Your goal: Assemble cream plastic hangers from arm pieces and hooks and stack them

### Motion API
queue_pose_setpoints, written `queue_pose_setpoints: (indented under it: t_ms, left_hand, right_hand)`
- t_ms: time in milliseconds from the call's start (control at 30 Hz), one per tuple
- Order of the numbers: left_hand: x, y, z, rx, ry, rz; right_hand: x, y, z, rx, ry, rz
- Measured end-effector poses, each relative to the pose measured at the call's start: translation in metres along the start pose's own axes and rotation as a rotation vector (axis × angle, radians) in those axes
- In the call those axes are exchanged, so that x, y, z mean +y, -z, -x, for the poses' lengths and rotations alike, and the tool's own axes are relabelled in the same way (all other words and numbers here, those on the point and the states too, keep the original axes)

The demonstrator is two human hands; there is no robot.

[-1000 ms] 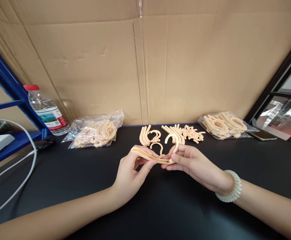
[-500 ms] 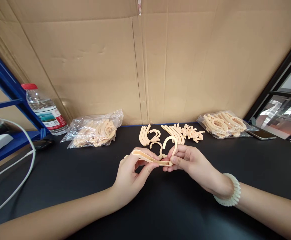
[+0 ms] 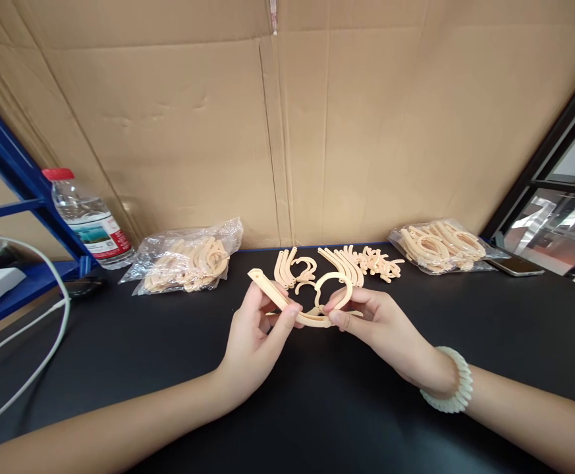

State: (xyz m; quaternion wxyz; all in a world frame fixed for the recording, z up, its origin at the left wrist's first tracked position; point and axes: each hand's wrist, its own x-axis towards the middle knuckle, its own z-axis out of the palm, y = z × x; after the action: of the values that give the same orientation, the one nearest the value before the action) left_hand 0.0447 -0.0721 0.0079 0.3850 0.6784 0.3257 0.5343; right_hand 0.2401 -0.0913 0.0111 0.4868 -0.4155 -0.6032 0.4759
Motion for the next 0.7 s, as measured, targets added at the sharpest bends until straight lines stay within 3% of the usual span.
queue_pose_setpoints:
  t_ms: [133,400,500,600,700]
  left_hand:
    - [0.000,-0.001,-0.001,-0.009,0.067,-0.002]
    - [-0.001,-0.003,-0.002,-0.323,0.154,0.036]
    - [0.000,-0.003,-0.005,-0.340,0.217,0.097]
    - [0.002,-0.003,-0.008,-0.284,0.270,0.145]
    - [0.002,-0.002,-0.009,-0.252,0.316,0.166]
  right_hand:
    - [-0.003,0.001,-0.002,0.004,-0.022,-0.003]
    - [-0.002,0.000,-0.001,-0.061,-0.035,-0.182]
    - [-0.001,0.006,-0.004,-0.101,-0.020,-0.266]
    - [0.000,0.021,-0.013,-0.026,0.093,-0.135]
    - [0.001,0.043,-0.028,0.094,0.227,0.193]
